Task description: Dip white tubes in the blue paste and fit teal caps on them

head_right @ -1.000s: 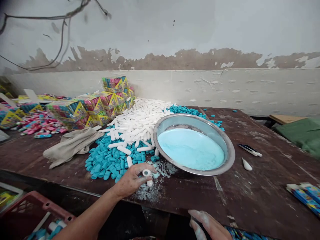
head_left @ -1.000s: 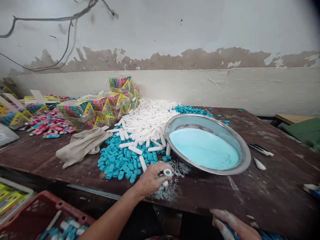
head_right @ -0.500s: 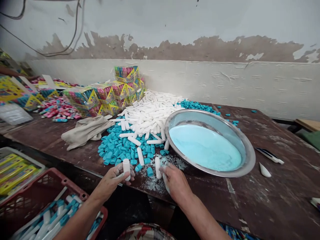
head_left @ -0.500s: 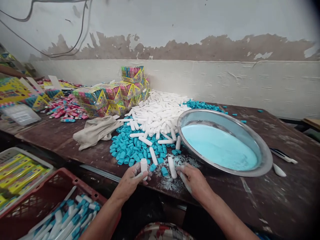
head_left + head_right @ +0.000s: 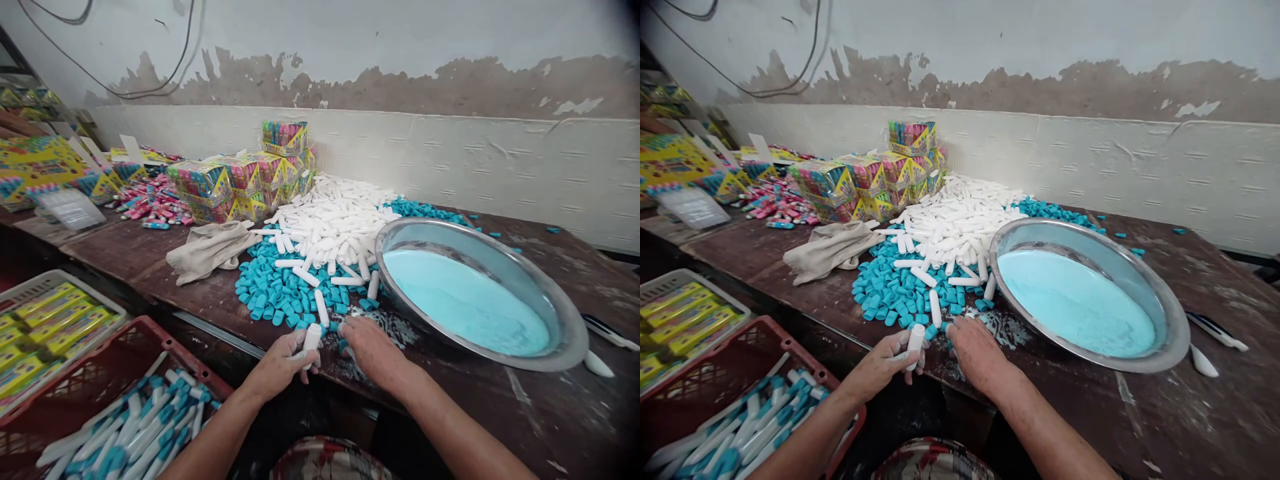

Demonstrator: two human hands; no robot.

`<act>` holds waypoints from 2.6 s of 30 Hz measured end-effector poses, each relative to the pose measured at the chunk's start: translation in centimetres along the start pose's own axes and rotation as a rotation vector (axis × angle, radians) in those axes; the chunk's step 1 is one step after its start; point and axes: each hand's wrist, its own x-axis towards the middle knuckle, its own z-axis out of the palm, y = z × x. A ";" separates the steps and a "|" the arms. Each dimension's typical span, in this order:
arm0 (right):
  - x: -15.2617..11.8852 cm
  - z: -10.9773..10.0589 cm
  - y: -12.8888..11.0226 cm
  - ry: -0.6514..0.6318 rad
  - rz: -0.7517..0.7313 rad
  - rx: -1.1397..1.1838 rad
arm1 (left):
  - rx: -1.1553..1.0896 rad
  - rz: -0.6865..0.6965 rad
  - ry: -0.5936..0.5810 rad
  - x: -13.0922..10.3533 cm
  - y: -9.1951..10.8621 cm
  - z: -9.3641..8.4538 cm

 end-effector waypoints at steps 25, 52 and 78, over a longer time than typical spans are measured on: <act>-8.8 0.6 0.3 0.002 0.324 1.231 | 0.179 -0.279 -0.458 0.7 0.7 4.6; -10.6 -0.7 1.1 -0.227 0.218 0.892 | 1.334 0.201 -0.380 2.0 1.3 7.8; -10.6 1.3 0.7 -0.053 0.209 0.682 | 1.251 -0.070 -0.426 2.4 1.7 8.7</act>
